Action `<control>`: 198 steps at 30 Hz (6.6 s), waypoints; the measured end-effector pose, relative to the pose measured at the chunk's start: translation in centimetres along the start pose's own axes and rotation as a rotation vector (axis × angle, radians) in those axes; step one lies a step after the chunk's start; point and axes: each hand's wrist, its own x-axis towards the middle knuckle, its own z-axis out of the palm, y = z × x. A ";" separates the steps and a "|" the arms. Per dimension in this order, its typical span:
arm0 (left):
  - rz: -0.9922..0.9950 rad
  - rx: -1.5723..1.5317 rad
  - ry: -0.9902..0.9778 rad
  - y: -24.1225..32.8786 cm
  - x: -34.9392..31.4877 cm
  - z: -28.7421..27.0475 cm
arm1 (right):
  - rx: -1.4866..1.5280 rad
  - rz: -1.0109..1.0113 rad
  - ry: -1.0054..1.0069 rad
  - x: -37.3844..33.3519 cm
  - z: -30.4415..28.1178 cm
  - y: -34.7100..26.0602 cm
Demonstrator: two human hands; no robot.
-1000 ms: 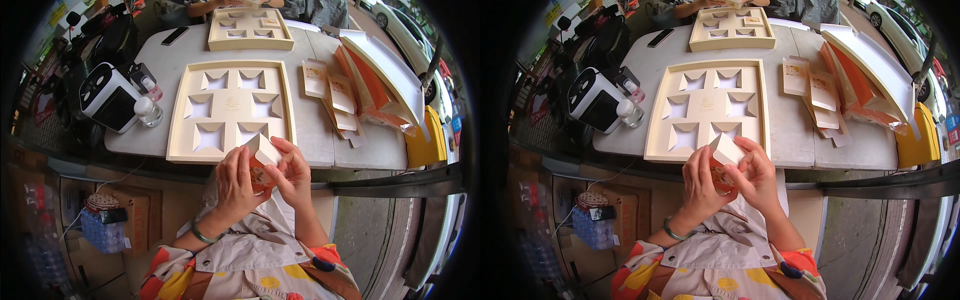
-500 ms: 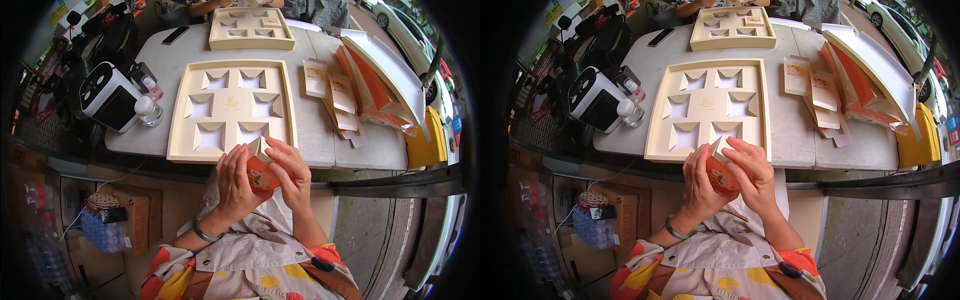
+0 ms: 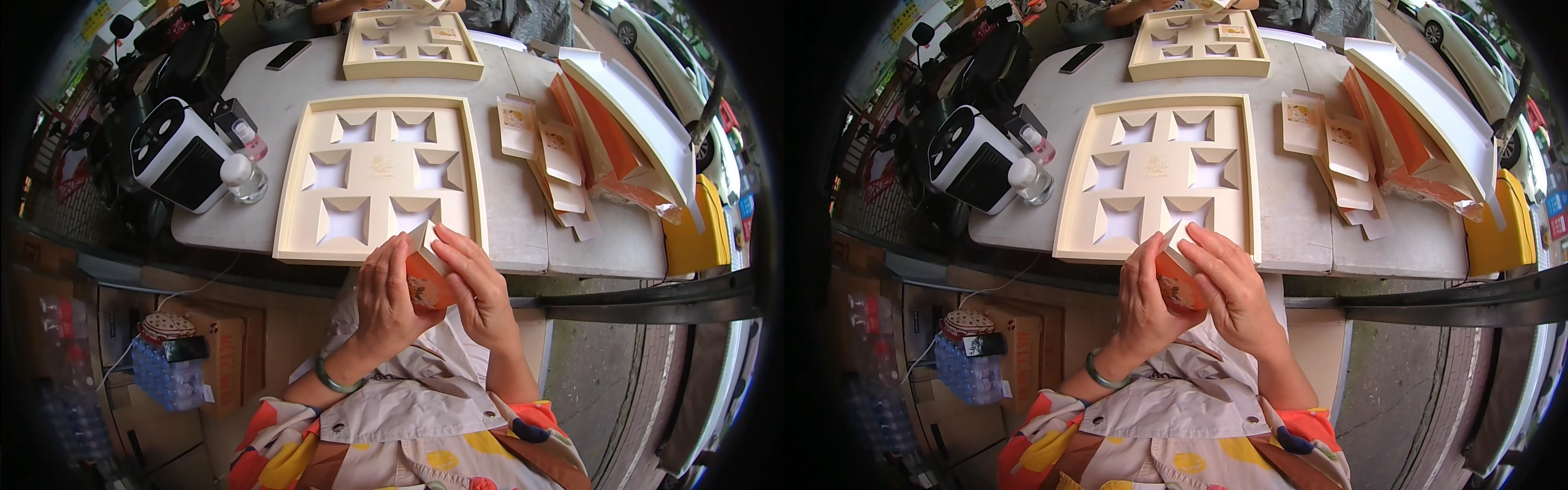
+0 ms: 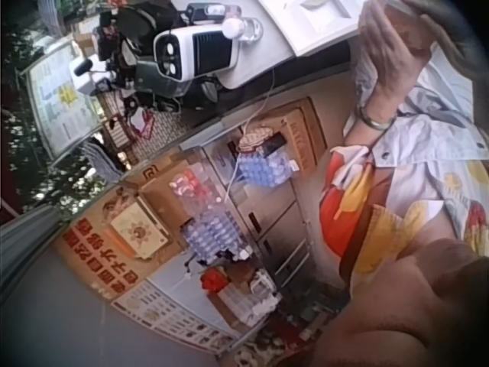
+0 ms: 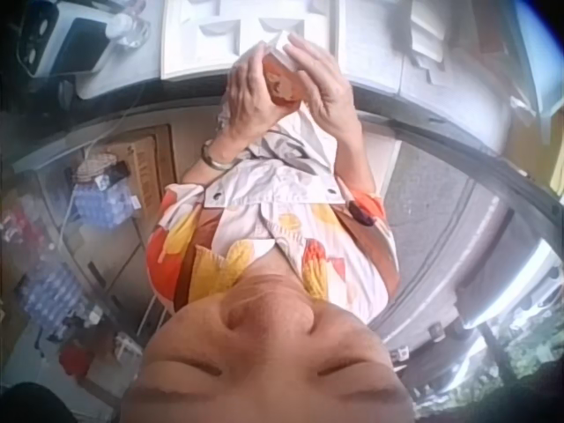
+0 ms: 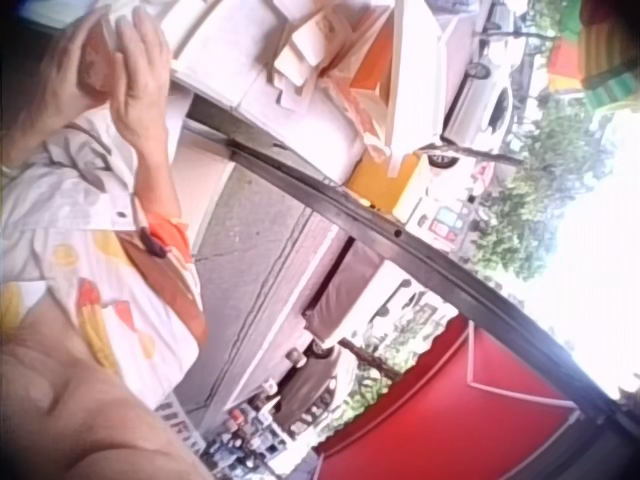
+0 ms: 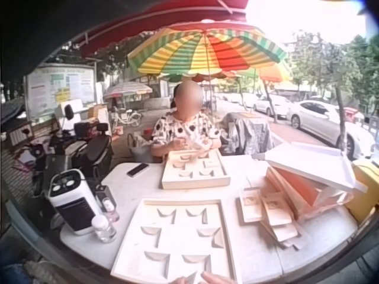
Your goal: The person assembles small decorative boxes by folding flat pieces and placing them into a compartmentalized tray. The person repeats this process for several boxes, arranging them neatly in the tray.
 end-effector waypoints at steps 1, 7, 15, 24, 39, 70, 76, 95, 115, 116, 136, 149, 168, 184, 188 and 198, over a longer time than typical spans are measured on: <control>0.021 0.007 -0.010 0.1 0.1 -0.1 | 0.074 0.022 0.018 -0.1 -0.1 0.3; 0.067 0.001 -0.017 0.2 0.6 -0.2 | 0.134 0.005 0.148 -0.7 0.8 0.6; 0.046 -0.027 0.020 0.6 1.2 -0.7 | -0.218 -0.240 0.138 -0.4 0.8 0.5; 0.026 -0.042 0.019 0.2 1.2 -0.5 | -0.309 -0.255 0.091 -0.2 1.0 0.5; -0.352 -0.510 -0.469 -1.1 2.4 -2.7 | -0.670 -0.362 -0.130 -1.6 -2.2 -0.3; -0.292 -0.875 -0.169 -3.6 -0.8 -1.5 | 0.360 0.113 0.146 -2.8 1.8 3.1; -0.189 -0.818 -0.182 -3.2 0.0 -2.6 | 0.371 -0.029 0.094 -2.1 1.0 2.2; -0.470 -1.053 -0.268 -3.6 -0.9 -2.6 | 0.425 0.116 0.068 -2.0 0.2 2.5; -0.397 -1.188 -0.303 -4.4 0.1 -3.3 | 0.527 0.003 -0.048 -1.2 -1.0 1.8; -0.385 -1.180 -0.300 -4.4 0.0 -3.2 | 0.529 -0.003 -0.042 -1.2 -1.0 1.7; -0.340 -0.775 -0.117 -1.9 0.0 -1.8 | 0.101 -0.015 -0.002 -1.0 1.7 0.4; -0.105 -0.004 -0.113 0.4 0.4 -0.3 | 0.185 0.106 0.358 -0.7 3.1 1.5; -0.053 -0.183 -0.067 -0.3 0.2 0.1 | 0.121 0.040 0.322 -0.5 2.7 1.2; -0.078 -0.218 -0.044 0.1 0.6 -0.7 | -0.140 -0.137 0.225 -0.5 2.3 0.5; -0.061 -0.203 -0.003 0.0 0.5 -0.5 | -0.226 -0.205 0.245 -0.8 2.9 0.6; -0.143 -0.199 -0.006 -0.1 0.4 -0.6 | -0.338 -0.205 0.110 -0.7 3.0 0.9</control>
